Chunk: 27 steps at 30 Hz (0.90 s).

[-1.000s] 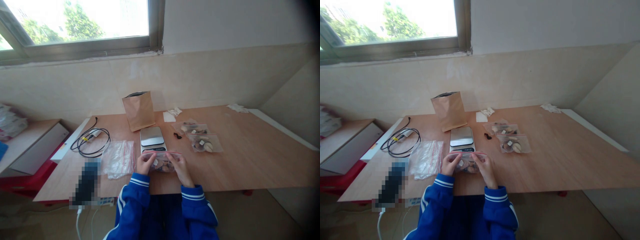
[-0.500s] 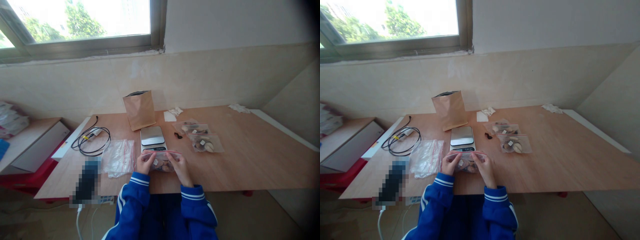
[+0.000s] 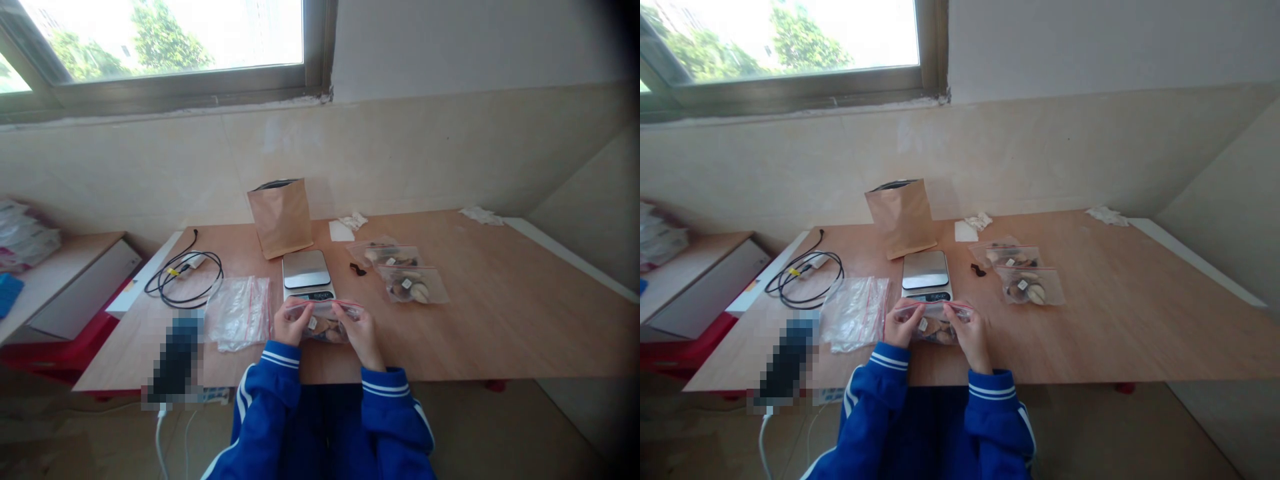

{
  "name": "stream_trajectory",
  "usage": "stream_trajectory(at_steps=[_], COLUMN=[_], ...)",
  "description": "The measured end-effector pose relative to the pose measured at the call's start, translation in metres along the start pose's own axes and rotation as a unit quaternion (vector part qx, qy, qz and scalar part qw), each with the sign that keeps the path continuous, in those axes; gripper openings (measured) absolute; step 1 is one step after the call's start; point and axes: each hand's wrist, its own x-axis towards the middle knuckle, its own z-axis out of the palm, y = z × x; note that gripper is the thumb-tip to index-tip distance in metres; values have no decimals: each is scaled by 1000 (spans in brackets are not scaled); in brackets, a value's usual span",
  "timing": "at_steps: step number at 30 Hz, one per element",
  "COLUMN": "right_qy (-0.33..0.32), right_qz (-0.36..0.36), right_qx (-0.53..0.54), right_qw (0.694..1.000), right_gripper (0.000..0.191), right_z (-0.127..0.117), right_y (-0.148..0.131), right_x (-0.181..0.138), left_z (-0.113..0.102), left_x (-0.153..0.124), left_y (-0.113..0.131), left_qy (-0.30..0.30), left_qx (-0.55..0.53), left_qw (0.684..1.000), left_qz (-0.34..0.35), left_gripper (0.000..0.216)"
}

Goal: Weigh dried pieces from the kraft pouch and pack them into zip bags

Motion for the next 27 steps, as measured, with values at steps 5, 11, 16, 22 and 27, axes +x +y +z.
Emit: stream_trajectory(at_steps=[5,11,16,22,27], right_qy=[-8,-18,-74,-126,-133], right_qz=[14,35,37,59,31], right_qx=[6,39,89,115,63], right_qw=[1000,998,993,984,989], right_gripper=[33,34,30,33,34], right_z=[0,-2,-4,-4,-4], right_y=[-1,-2,-9,-14,-22], right_x=[1,0,-3,-5,-6], left_z=[1,1,-1,1,2], left_x=[1,3,5,6,6], left_y=[-3,-9,-8,-6,-11], left_qy=[3,-44,-77,-90,-80], left_qx=[-9,-63,-75,-46,-37], left_qw=[1000,996,993,995,996], left_qz=[-5,-51,-40,-12,-16], left_gripper=[25,31,31,25,26])
